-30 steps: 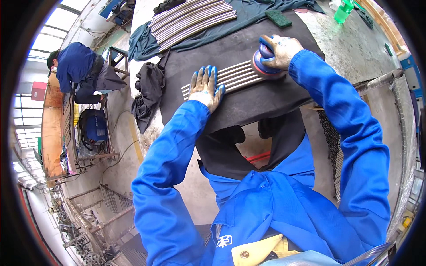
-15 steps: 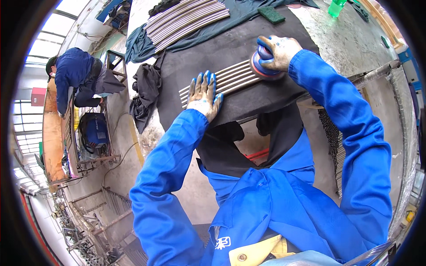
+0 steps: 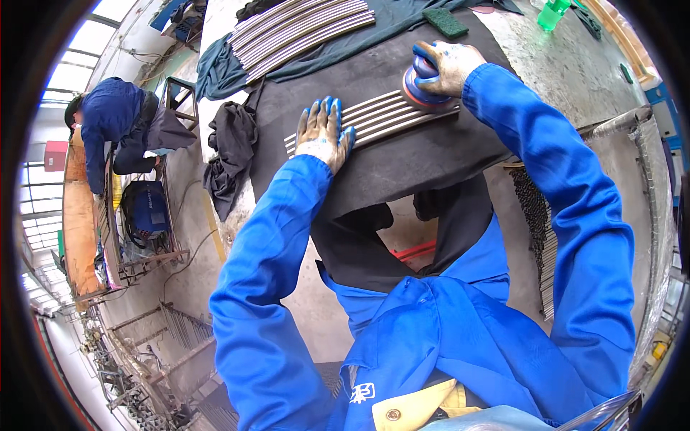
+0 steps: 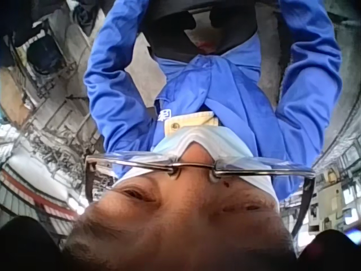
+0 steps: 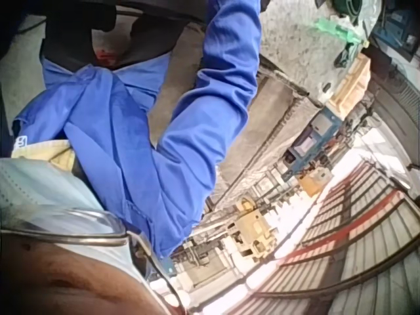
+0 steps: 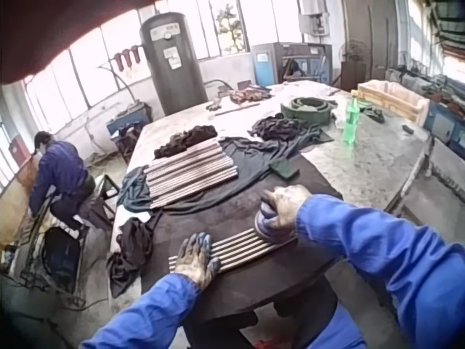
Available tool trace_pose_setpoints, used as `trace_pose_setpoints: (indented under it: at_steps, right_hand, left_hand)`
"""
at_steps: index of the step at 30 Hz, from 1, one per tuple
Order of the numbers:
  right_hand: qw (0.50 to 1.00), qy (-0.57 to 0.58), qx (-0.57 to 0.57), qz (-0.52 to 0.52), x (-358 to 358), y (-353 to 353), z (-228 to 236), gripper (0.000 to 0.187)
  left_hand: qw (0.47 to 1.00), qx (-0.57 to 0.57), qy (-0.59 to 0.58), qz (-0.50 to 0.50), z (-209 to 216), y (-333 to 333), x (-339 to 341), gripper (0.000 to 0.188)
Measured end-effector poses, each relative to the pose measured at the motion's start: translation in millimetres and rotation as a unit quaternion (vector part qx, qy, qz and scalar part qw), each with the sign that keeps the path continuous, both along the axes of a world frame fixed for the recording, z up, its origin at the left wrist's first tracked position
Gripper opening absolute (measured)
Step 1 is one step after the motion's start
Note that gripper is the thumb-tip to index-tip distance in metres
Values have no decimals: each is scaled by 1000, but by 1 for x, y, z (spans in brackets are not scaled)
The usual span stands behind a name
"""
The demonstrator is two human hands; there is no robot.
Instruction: Sanding slats on a component using a pneumatic orbital sander.
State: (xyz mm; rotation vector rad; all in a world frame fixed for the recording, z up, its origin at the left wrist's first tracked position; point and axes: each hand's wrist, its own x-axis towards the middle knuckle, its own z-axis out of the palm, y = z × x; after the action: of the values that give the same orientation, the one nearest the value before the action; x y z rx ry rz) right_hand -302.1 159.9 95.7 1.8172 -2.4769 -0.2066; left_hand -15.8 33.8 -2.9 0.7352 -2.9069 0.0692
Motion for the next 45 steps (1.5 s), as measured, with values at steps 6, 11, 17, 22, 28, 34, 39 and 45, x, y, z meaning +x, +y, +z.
trace_pose_setpoints:
  at_steps: [6, 11, 17, 22, 28, 34, 39, 45]
  right_hand:
    - [1000, 3, -13, 8, -2, -2, -6, 70]
    - [1000, 9, -22, 5, -10, 5, -6, 71]
    - [1000, 12, -10, -17, -7, -6, 2, 72]
    - [1000, 6, 5, -7, 2, 7, 3, 72]
    - [999, 19, -10, 32, 2, 27, 2, 72]
    - [999, -42, -16, -25, -8, 4, 2, 70]
    - [999, -31, -16, 11, -3, 26, -1, 69]
    - [1000, -9, -12, 12, -17, 24, 5, 74]
  left_hand:
    - [999, 27, -24, 35, 2, -15, -9, 66]
    - [999, 16, -24, 45, 2, -22, -14, 66]
    - [997, 2, -46, 68, 7, -32, -22, 65]
    - [999, -9, -27, 40, 0, -8, -7, 65]
    - [1000, -7, 6, 0, -1, 15, 8, 66]
    - [998, 49, -11, 41, 1, -21, -15, 67]
    - [1000, -6, 7, 20, -2, 5, -1, 68]
    - [1000, 8, 16, 7, 2, -3, -6, 69]
